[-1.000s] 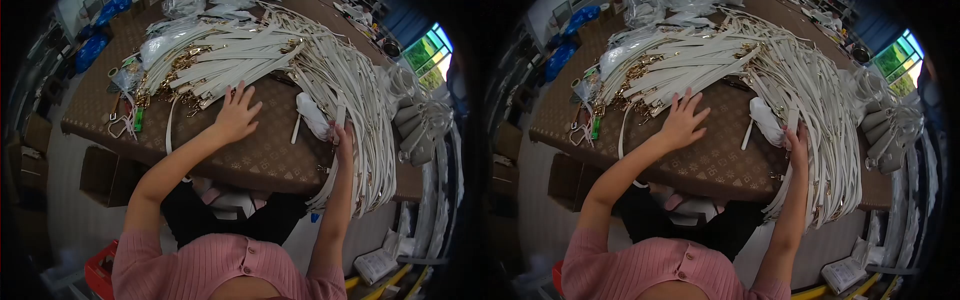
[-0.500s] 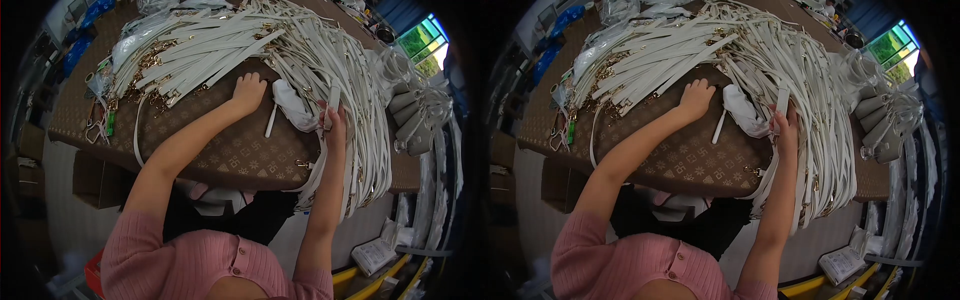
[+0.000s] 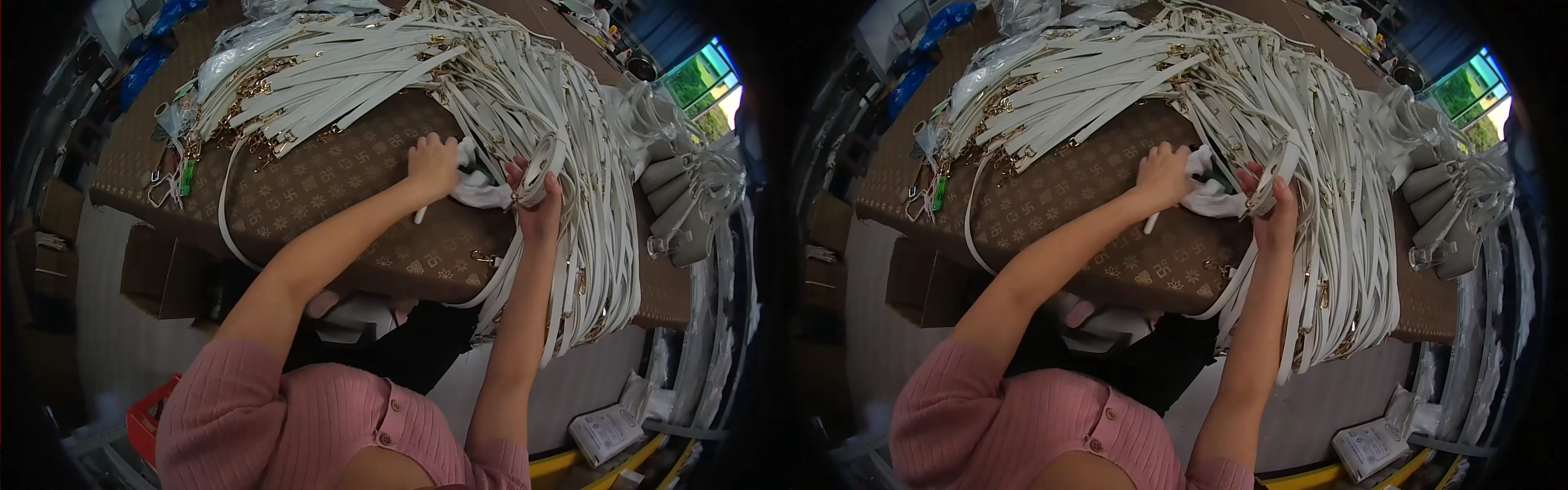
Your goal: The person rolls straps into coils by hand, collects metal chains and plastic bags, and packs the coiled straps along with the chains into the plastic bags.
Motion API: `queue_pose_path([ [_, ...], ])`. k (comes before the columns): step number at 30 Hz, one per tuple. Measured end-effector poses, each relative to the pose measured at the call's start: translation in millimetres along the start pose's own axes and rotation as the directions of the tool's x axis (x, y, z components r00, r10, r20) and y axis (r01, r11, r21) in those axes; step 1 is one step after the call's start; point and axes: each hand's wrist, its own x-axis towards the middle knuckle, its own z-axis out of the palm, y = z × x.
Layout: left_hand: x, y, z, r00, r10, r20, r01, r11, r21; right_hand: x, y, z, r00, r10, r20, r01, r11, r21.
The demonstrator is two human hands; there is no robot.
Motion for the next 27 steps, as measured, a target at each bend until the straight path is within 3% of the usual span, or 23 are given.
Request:
queue_pose_path([
  [4,-3,-61,-25,0.998,0.054,-0.035,-0.05,0.994,0.093,1,0,3,0.999,0.012,-0.032,-0.013,1.0,-0.014],
  [8,-2,-84,-45,0.998,0.0,-0.066,0.001,1.0,0.022,-1,0,4,0.999,0.006,-0.035,-0.008,0.999,-0.053],
  [10,-10,-57,-47,0.962,0.01,-0.273,0.028,0.991,0.134,-1,0,3,1.0,0.007,-0.021,-0.007,1.0,-0.025],
  [12,-8,-41,-31,0.928,0.307,-0.211,-0.286,0.95,0.125,-3,-1,2,1.0,0.015,-0.004,-0.015,1.0,-0.003],
  [14,-7,-26,-6,0.838,0.54,-0.076,-0.543,0.839,-0.032,-7,-5,3,0.995,-0.05,0.081,0.044,0.996,0.079],
  [18,-7,-16,20,0.765,0.634,-0.112,-0.632,0.773,0.061,-7,-3,0,0.997,-0.06,0.051,0.06,0.998,-0.006],
  [20,-6,-23,5,0.809,0.577,0.112,-0.553,0.812,-0.185,-7,-2,1,0.999,-0.032,0.034,0.033,0.999,-0.015],
  [21,-7,-29,-1,0.809,0.577,0.113,-0.553,0.812,-0.186,-7,-2,0,0.999,-0.032,0.032,0.032,0.999,-0.014],
  [23,-10,-49,-15,0.735,0.661,0.156,-0.653,0.75,-0.105,-6,-2,0,0.998,-0.048,0.05,0.048,0.999,0.001],
  [25,-11,-73,-39,0.651,0.753,0.095,-0.752,0.657,-0.056,-6,-2,3,0.998,-0.043,0.05,0.044,0.999,-0.011],
  [27,-8,-103,-60,0.641,0.758,0.121,-0.765,0.644,0.023,-6,-4,4,0.998,-0.038,0.046,0.04,0.999,-0.026],
])
